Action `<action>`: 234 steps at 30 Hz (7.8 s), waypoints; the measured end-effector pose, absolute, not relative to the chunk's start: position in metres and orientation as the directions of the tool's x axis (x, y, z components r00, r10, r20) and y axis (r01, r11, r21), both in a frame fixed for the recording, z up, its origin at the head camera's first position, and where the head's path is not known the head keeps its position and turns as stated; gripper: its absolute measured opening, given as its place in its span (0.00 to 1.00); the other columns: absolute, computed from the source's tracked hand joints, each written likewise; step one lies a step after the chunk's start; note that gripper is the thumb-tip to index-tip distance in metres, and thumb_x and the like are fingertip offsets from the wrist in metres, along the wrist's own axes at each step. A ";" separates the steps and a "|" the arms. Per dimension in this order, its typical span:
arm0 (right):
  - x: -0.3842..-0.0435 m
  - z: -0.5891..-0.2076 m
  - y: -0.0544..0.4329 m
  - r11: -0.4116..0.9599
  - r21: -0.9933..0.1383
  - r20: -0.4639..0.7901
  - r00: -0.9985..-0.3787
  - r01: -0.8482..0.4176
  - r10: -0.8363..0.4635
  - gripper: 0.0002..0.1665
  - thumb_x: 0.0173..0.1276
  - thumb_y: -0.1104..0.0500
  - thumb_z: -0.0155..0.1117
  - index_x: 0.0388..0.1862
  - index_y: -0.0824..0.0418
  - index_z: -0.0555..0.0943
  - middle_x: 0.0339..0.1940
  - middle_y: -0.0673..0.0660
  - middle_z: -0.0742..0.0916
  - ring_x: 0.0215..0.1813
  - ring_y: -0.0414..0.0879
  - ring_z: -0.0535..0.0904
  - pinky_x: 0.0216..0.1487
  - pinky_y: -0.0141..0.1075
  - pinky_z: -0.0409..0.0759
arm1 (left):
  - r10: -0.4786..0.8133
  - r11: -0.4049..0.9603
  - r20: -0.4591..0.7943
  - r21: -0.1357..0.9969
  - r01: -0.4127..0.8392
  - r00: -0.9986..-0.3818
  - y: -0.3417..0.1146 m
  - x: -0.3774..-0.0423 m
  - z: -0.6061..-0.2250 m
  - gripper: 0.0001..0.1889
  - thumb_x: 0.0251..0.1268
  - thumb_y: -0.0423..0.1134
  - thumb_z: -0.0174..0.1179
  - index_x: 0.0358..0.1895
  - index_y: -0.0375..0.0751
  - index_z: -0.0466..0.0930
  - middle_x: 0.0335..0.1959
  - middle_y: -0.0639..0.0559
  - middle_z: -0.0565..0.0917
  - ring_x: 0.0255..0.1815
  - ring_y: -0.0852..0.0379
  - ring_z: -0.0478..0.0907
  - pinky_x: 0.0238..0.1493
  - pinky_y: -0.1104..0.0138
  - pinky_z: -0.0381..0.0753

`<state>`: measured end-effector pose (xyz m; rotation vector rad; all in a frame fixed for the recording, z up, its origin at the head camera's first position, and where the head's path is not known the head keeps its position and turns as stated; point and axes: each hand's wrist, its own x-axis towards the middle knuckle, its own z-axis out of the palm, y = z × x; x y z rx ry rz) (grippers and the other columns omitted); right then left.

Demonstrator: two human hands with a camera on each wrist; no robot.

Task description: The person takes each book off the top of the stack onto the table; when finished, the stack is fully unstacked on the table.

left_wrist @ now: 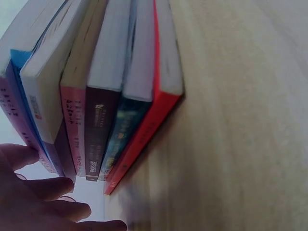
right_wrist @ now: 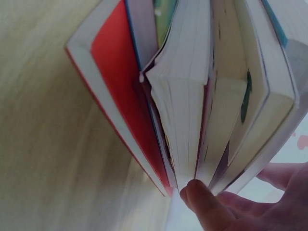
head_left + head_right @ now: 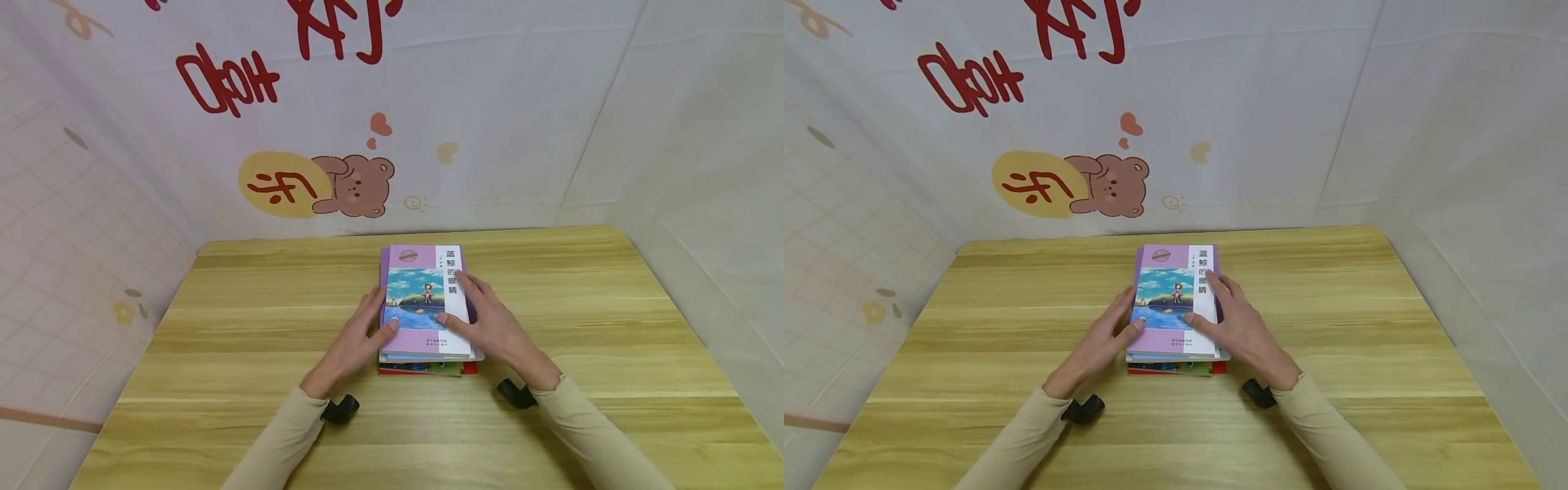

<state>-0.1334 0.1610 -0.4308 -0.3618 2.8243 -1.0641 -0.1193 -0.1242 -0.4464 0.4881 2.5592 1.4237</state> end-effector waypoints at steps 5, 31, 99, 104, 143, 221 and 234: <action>-0.135 -0.434 0.165 0.690 -0.699 0.005 -0.967 -0.186 -0.256 0.58 0.68 0.33 0.66 0.87 0.54 0.52 0.83 0.68 0.59 0.69 0.67 0.71 0.65 0.62 0.76 | 0.380 0.517 -0.026 0.835 0.189 -0.925 -0.122 -0.119 -0.446 0.47 0.73 0.69 0.49 0.86 0.55 0.41 0.87 0.46 0.41 0.85 0.35 0.34 0.75 0.31 0.41; -0.137 -0.435 0.196 0.444 -0.893 -0.062 -0.954 -0.079 -0.293 0.43 0.77 0.47 0.65 0.85 0.50 0.60 0.69 0.69 0.75 0.46 0.54 0.87 0.34 0.38 0.86 | 0.433 0.530 -0.036 0.818 0.222 -0.901 -0.119 -0.119 -0.451 0.41 0.79 0.62 0.49 0.86 0.59 0.40 0.86 0.52 0.44 0.85 0.47 0.45 0.79 0.43 0.54; -0.118 -0.403 0.403 -0.270 -0.962 0.053 -0.998 -0.041 -0.037 0.29 0.82 0.68 0.50 0.79 0.54 0.71 0.59 0.45 0.85 0.43 0.43 0.89 0.34 0.35 0.88 | 0.362 0.512 0.006 0.835 0.204 -0.932 -0.106 -0.116 -0.462 0.40 0.79 0.59 0.53 0.85 0.61 0.45 0.84 0.59 0.52 0.83 0.49 0.53 0.77 0.44 0.60; -0.125 -0.406 0.419 -0.202 -0.979 0.029 -0.999 -0.021 -0.035 0.30 0.82 0.65 0.52 0.80 0.53 0.70 0.56 0.45 0.87 0.41 0.42 0.89 0.32 0.34 0.87 | 0.362 0.513 0.008 0.833 0.206 -0.932 -0.106 -0.117 -0.461 0.40 0.79 0.58 0.53 0.86 0.60 0.45 0.84 0.59 0.52 0.83 0.50 0.53 0.78 0.45 0.58; -0.202 -0.451 0.493 0.706 -0.664 -0.313 -0.949 0.245 0.035 0.39 0.84 0.42 0.48 0.85 0.57 0.55 0.74 0.82 0.64 0.47 0.49 0.80 0.35 0.34 0.80 | 0.338 0.508 0.010 0.839 0.192 -0.941 -0.105 -0.113 -0.460 0.39 0.79 0.58 0.53 0.85 0.64 0.46 0.84 0.61 0.52 0.83 0.50 0.53 0.78 0.43 0.58; -0.131 -0.427 0.203 0.544 -0.810 0.031 -0.943 -0.218 -0.331 0.36 0.83 0.47 0.54 0.83 0.57 0.61 0.76 0.67 0.73 0.63 0.68 0.79 0.59 0.61 0.80 | 0.295 0.420 -0.023 0.901 0.108 -0.955 -0.107 -0.111 -0.462 0.35 0.83 0.59 0.43 0.86 0.58 0.45 0.83 0.45 0.56 0.81 0.46 0.56 0.79 0.48 0.56; -0.135 -0.429 0.198 0.549 -0.816 -0.004 -0.949 -0.180 -0.317 0.37 0.83 0.44 0.53 0.84 0.56 0.61 0.76 0.66 0.72 0.59 0.60 0.80 0.56 0.50 0.81 | 0.342 0.465 -0.034 0.875 0.137 -0.939 -0.110 -0.116 -0.460 0.33 0.83 0.60 0.42 0.85 0.60 0.50 0.84 0.57 0.54 0.83 0.51 0.51 0.80 0.49 0.53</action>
